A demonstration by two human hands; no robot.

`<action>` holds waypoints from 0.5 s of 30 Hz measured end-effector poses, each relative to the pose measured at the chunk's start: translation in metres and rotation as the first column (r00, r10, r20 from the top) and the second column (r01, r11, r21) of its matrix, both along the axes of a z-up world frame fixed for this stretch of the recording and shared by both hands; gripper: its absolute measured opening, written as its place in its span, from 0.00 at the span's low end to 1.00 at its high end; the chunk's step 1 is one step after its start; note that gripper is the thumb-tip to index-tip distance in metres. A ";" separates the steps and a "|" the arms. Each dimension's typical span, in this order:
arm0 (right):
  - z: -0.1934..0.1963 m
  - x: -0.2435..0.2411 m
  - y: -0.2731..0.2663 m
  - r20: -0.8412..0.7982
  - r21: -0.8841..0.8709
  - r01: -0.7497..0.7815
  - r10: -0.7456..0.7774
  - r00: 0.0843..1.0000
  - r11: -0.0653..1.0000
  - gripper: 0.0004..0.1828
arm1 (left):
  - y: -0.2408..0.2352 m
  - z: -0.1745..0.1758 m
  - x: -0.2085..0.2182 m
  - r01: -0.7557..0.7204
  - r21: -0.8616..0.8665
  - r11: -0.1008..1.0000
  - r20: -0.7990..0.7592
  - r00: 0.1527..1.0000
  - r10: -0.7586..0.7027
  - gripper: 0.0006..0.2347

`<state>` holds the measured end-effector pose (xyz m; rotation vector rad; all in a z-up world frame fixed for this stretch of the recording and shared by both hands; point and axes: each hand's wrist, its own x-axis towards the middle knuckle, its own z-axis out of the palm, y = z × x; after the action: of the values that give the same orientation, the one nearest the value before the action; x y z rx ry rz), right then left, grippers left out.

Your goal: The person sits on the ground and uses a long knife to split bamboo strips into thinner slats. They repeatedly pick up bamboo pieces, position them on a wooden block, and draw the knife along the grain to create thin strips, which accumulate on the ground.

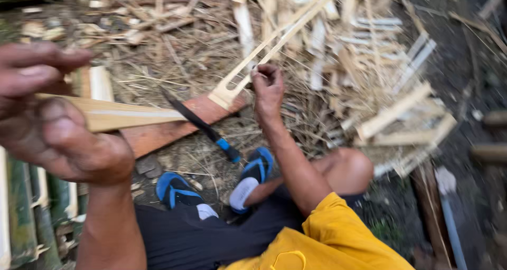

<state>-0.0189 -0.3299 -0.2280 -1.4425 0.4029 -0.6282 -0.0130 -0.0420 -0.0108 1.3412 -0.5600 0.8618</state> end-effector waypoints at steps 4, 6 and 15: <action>0.013 -0.078 -0.108 0.018 -0.079 0.194 -0.193 0.981 0.978 0.24 | -0.027 -0.010 -0.009 0.171 0.029 0.985 -0.096 0.981 -0.168 0.18; 0.018 -0.117 -0.165 0.057 -0.088 0.279 -0.275 0.960 0.956 0.28 | -0.040 -0.006 -0.016 0.208 0.180 0.962 -0.077 0.977 -0.197 0.18; 0.040 -0.214 -0.295 -0.314 -0.615 0.479 -0.752 0.580 0.626 0.28 | -0.031 -0.024 -0.013 -0.023 0.663 0.748 -0.031 0.998 0.057 0.10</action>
<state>-0.2329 -0.6247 -0.1878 -1.9597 1.3773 -0.9314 -0.0258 -0.0732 -0.0352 2.0276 -0.8511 0.6765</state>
